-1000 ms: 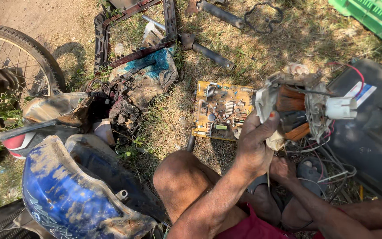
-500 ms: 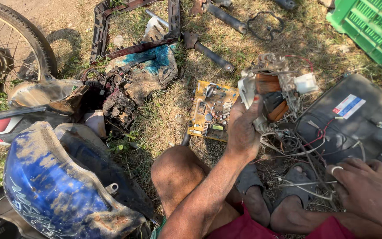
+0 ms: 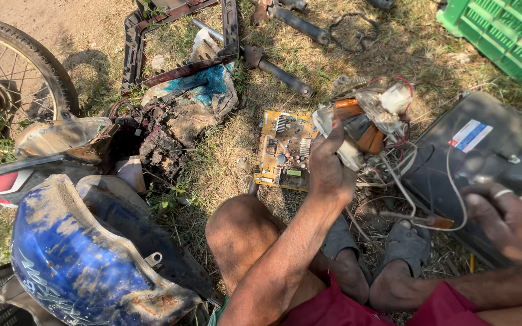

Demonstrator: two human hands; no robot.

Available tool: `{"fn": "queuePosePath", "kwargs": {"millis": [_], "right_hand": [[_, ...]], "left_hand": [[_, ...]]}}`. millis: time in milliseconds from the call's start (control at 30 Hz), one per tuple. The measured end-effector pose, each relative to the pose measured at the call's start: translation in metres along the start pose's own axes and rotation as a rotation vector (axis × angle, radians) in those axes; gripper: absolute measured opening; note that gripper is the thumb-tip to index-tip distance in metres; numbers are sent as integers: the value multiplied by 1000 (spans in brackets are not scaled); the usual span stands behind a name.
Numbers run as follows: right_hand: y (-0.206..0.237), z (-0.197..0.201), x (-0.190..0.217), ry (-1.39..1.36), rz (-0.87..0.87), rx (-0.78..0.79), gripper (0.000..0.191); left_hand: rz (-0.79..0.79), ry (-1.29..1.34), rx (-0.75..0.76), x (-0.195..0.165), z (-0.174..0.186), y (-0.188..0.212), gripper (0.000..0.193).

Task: The person sits on the ground and uses a screwdriver to manipulate components on a yellow circuit board and a transformer. They adjust wires and inspect the parts while another person sits nearby.

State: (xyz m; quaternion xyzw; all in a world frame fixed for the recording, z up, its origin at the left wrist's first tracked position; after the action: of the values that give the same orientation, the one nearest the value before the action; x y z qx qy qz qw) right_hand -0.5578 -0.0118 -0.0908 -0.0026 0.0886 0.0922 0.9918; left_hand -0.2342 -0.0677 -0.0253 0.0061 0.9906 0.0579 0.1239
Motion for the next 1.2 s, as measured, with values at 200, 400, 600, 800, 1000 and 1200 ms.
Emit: {"fn": "queuePosePath", "kwargs": {"millis": [200,400,600,800,1000,1200], "right_hand": [[-1,-5,110,-381,87,259,38],[14,53,155,-434,101,113,30],[52,4,143,-467,13,232,25],[93,-129,219,-526,595,341,57],[84,-174,190,-534,347,344,41],[83,-164,73,-1460,-896,470,27]], "left_hand": [[20,-27,-96,0,-12,3,18],[-53,2,-97,-19,0,7,18],[-83,-4,-66,-15,32,-3,13],[-55,-12,-37,-4,30,-1,14],[12,74,-101,-4,17,7,14],[27,141,-24,-14,-4,11,31]]}}
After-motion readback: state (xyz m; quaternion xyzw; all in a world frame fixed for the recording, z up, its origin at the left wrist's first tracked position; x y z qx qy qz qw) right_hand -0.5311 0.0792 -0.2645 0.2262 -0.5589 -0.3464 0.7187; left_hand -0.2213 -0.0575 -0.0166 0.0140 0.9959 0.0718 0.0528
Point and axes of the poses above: each hand's wrist, its own y-axis away from the middle knuckle, its own z-axis out of the back of the hand, x = y × z, the point moved 10 cm from there along -y, towards the middle knuckle, and after that the axes turned 12 degrees about y, right-handed, at the moved point
